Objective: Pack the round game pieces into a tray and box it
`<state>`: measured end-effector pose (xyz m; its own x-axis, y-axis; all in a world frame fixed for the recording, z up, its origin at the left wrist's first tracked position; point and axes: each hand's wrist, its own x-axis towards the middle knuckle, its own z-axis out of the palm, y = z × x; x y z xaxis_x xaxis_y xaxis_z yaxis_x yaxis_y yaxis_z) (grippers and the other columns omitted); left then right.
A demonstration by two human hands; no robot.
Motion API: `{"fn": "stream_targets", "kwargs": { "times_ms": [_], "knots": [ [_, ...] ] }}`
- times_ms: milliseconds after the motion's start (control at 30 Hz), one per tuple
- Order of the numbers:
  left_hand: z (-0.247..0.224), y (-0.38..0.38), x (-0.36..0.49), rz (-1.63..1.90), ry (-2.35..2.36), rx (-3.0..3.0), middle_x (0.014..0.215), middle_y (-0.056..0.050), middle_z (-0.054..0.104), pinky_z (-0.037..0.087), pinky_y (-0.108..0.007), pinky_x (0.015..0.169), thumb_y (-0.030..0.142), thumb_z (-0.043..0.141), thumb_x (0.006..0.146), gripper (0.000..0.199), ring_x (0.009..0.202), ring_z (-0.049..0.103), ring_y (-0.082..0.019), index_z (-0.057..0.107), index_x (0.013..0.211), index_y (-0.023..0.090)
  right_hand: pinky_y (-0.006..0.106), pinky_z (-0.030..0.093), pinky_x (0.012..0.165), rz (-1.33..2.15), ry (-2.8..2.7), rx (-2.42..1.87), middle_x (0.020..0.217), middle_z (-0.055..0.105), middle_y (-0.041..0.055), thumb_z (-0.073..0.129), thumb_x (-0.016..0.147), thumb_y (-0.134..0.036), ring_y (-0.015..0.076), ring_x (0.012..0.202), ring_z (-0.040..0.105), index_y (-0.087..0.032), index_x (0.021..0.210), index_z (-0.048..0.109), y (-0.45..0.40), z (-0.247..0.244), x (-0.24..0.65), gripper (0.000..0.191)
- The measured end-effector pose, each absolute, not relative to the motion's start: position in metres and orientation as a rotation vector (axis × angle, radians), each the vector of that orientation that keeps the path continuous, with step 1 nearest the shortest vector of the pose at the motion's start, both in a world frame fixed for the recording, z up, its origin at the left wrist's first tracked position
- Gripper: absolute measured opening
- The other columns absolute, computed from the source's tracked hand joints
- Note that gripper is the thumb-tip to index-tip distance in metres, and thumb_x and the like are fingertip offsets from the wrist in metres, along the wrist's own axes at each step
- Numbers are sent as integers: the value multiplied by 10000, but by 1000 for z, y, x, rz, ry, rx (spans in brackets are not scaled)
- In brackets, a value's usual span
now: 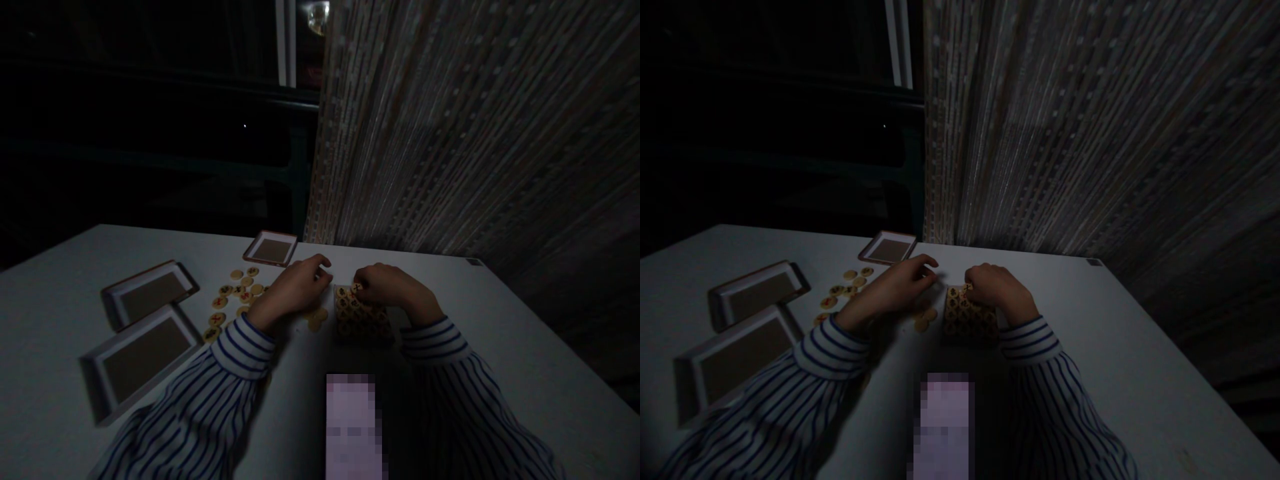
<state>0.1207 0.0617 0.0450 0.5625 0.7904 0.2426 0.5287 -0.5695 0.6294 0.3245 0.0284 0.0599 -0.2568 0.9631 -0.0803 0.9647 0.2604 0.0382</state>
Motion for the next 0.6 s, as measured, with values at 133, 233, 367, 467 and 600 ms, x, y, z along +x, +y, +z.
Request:
{"fn": "stream_targets", "kwargs": {
  "times_ms": [133,233,367,467,600],
  "knots": [
    [46,61,121,649,1095,2333,919,-77,671,435,-290,710,332,453,817,302,851,612,-208,537,1068,186,276,417,617,-44,2370,1856,881,680,89,534,741,-283,206,797,624,-205,956,665,31,59,323,263],
    [46,61,122,597,1125,2348,919,-69,675,438,-279,709,324,455,817,301,850,615,-198,537,1074,190,286,425,634,-61,2317,1848,915,677,90,510,749,-286,218,822,624,-209,972,657,32,58,322,278],
    [46,62,122,558,1145,2374,928,-64,679,441,-275,712,321,453,818,302,855,618,-190,538,1078,193,302,430,658,-39,2316,1826,942,670,98,498,751,-308,235,853,616,-207,988,646,34,54,322,297],
    [45,62,122,559,1142,2389,941,-62,680,442,-277,716,330,448,821,299,857,620,-188,539,1072,196,301,426,650,-16,2318,1825,944,667,97,496,746,-300,234,849,614,-211,996,638,35,51,323,301],
    [45,62,121,545,1138,2402,934,-58,680,441,-271,703,343,449,823,292,852,621,-188,545,1059,201,300,422,633,-6,2321,1829,943,665,91,494,745,-298,232,840,613,-218,1000,629,36,49,324,300]
  ]
}}
